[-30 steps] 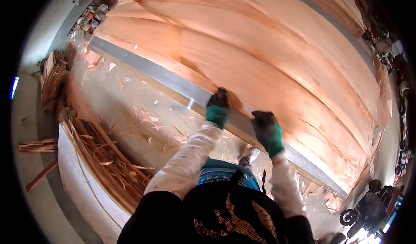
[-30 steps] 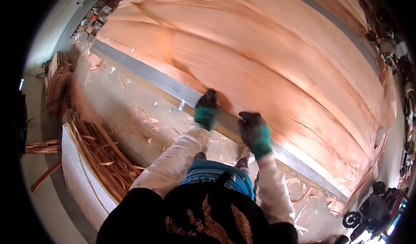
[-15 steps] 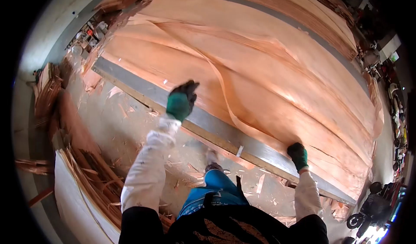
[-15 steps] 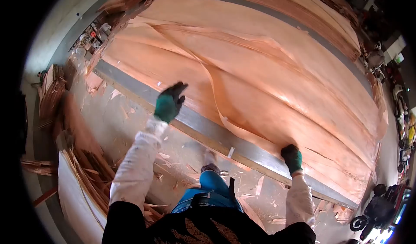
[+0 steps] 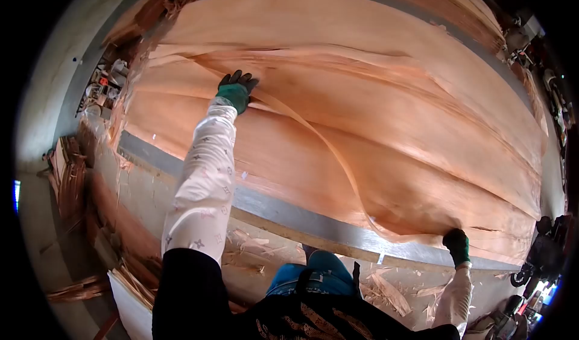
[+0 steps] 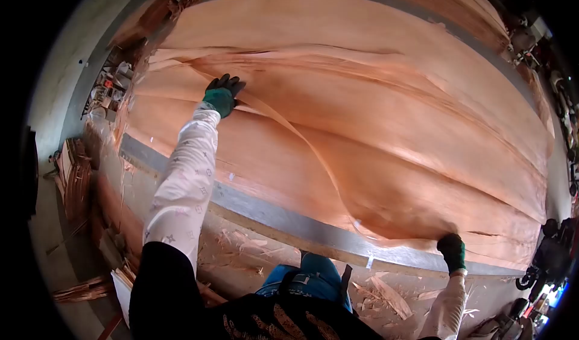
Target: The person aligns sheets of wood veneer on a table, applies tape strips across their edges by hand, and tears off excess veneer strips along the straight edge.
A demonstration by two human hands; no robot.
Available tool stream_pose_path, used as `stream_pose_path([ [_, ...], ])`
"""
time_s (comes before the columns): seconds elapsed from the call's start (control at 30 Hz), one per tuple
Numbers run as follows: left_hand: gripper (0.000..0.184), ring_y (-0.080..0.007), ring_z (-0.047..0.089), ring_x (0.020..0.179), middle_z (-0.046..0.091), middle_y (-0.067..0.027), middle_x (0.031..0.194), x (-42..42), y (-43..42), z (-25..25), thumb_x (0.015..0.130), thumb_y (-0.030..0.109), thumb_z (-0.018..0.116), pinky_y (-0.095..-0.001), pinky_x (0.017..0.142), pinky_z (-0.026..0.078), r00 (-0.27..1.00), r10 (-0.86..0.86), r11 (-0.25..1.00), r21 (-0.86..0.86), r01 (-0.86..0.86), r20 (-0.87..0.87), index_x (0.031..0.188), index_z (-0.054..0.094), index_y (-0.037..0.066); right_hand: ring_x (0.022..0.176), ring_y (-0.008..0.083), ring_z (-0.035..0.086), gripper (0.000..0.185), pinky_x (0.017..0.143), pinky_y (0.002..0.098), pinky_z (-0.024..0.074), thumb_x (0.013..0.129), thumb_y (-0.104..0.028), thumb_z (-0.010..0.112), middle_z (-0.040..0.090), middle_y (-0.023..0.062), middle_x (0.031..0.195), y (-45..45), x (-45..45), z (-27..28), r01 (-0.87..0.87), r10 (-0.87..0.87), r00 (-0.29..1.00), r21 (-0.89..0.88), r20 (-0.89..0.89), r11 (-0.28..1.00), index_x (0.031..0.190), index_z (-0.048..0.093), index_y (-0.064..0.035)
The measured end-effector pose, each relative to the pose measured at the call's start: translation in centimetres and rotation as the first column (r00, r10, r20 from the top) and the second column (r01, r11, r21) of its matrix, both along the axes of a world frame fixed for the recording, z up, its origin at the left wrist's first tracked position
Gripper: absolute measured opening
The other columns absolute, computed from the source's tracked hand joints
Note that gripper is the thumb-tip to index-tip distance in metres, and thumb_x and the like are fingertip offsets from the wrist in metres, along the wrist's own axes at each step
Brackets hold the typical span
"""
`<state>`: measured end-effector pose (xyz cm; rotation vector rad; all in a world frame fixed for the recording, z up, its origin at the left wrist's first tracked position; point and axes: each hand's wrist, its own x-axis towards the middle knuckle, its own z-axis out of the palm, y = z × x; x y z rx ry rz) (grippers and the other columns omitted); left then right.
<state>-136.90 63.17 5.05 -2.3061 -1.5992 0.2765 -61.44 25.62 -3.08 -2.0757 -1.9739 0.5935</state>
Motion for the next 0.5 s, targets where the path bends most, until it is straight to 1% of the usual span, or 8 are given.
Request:
stream_pose_path([
  [0.1, 0.039, -0.0254, 0.06, 0.11, 0.066, -0.0037, 0.118, -4.6, 0.9, 0.8, 0.08, 0.015, 0.064, -0.0463, 0.105, 0.034, 0.982, -0.018, 0.964, -0.257, 0.067, 0.188, 0.119, 0.063, 0.019, 0.069, 0.0267, 0.061, 0.01, 0.064, 0.0363, 0.0507, 0.066, -0.006, 0.07, 0.061, 0.007, 0.069, 0.0, -0.1, 0.5, -0.019, 0.02, 1.0, -0.043, 0.019, 0.999, 0.067, 0.062, -0.0116],
  [0.13, 0.014, -0.0249, 0.066, 0.09, 0.071, -0.0021, 0.095, -6.6, -1.3, 1.6, 0.084, 0.019, 0.06, -0.0447, 0.098, 0.039, 0.917, -0.283, 0.959, 0.05, 0.28, 0.283, 0.094, 0.07, 0.018, 0.068, 0.027, 0.06, 0.01, 0.063, 0.0371, 0.05, 0.068, -0.007, 0.069, 0.06, 0.0072, 0.068, -0.2, 0.5, 0.0, -0.071, 0.075, 0.993, -0.046, 0.09, 0.996, 0.067, 0.061, -0.0119],
  [0.17, 0.019, -0.0235, 0.065, 0.095, 0.071, -0.0022, 0.104, -7.6, -3.4, 4.3, 0.08, 0.015, 0.061, -0.0457, 0.101, 0.038, 0.96, -0.103, 0.966, -0.205, 0.159, 0.26, 0.097, 0.069, 0.017, 0.068, 0.0271, 0.06, 0.009, 0.063, 0.0373, 0.0501, 0.068, -0.007, 0.069, 0.06, 0.0073, 0.068, -0.1, 0.4, -0.2, -0.05, 0.056, 0.993, -0.051, 0.108, 0.997, 0.067, 0.061, -0.0119],
  [0.23, 0.017, -0.0257, 0.066, 0.092, 0.072, -0.0024, 0.097, -13.4, -7.5, 5.7, 0.083, 0.014, 0.06, -0.0491, 0.095, 0.043, 0.914, -0.32, 0.901, -0.217, 0.375, 0.252, 0.097, 0.07, 0.016, 0.068, 0.0274, 0.06, 0.008, 0.063, 0.0377, 0.0503, 0.068, -0.008, 0.068, 0.06, 0.0076, 0.068, 0.4, 0.1, 0.2, 0.001, 0.005, 0.99, -0.042, 0.141, 0.999, 0.067, 0.061, -0.012],
  [0.27, 0.012, -0.0271, 0.066, 0.09, 0.072, -0.0039, 0.093, -17.8, -9.6, 4.4, 0.084, 0.018, 0.062, -0.0478, 0.091, 0.046, 0.859, -0.094, 0.861, -0.391, 0.324, 0.503, 0.092, 0.07, 0.014, 0.068, 0.0276, 0.06, 0.008, 0.063, 0.0379, 0.0504, 0.068, -0.009, 0.068, 0.059, 0.0077, 0.068, 0.2, -0.5, 0.3, 0.032, -0.026, 0.987, -0.033, 0.156, 0.999, 0.067, 0.061, -0.012],
  [0.33, 0.017, -0.0304, 0.066, 0.088, 0.071, -0.0079, 0.088, -19.0, -12.6, 5.9, 0.084, 0.028, 0.066, -0.0447, 0.082, 0.05, 0.874, 0.283, 0.706, -0.702, 0.088, 0.394, 0.083, 0.071, 0.012, 0.069, 0.0282, 0.061, 0.008, 0.064, 0.0386, 0.0514, 0.067, -0.01, 0.068, 0.06, 0.008, 0.069, -0.8, 2.5, -2.3, 0.024, -0.012, 0.98, -0.062, 0.197, 0.998, 0.067, 0.06, -0.0119],
  [0.37, 0.024, -0.0322, 0.065, 0.088, 0.07, -0.0103, 0.087, -16.7, -13.4, 8.6, 0.083, 0.033, 0.068, -0.0429, 0.078, 0.051, 0.929, 0.361, 0.612, -0.773, -0.167, 0.085, 0.078, 0.07, 0.01, 0.07, 0.0284, 0.062, 0.008, 0.064, 0.0386, 0.0517, 0.066, -0.01, 0.068, 0.06, 0.0081, 0.069, -0.9, 2.8, -2.3, 0.053, -0.04, 0.992, -0.107, 0.12, 0.993, 0.067, 0.06, -0.0118],
  [0.5, 0.038, -0.0357, 0.065, 0.089, 0.07, -0.0136, 0.086, -15.8, -14.8, 4.1, 0.074, 0.047, 0.072, -0.0426, 0.08, 0.05, 0.945, 0.327, 0.714, -0.653, -0.254, -0.01, 0.079, 0.072, 0.01, 0.068, 0.0249, 0.061, 0.01, 0.064, 0.0355, 0.0515, 0.064, -0.004, 0.068, 0.061, 0.0066, 0.07, -0.2, 1.2, -0.7, 0.066, -0.061, 0.997, -0.113, 0.046, 0.991, 0.067, 0.062, -0.0112],
])
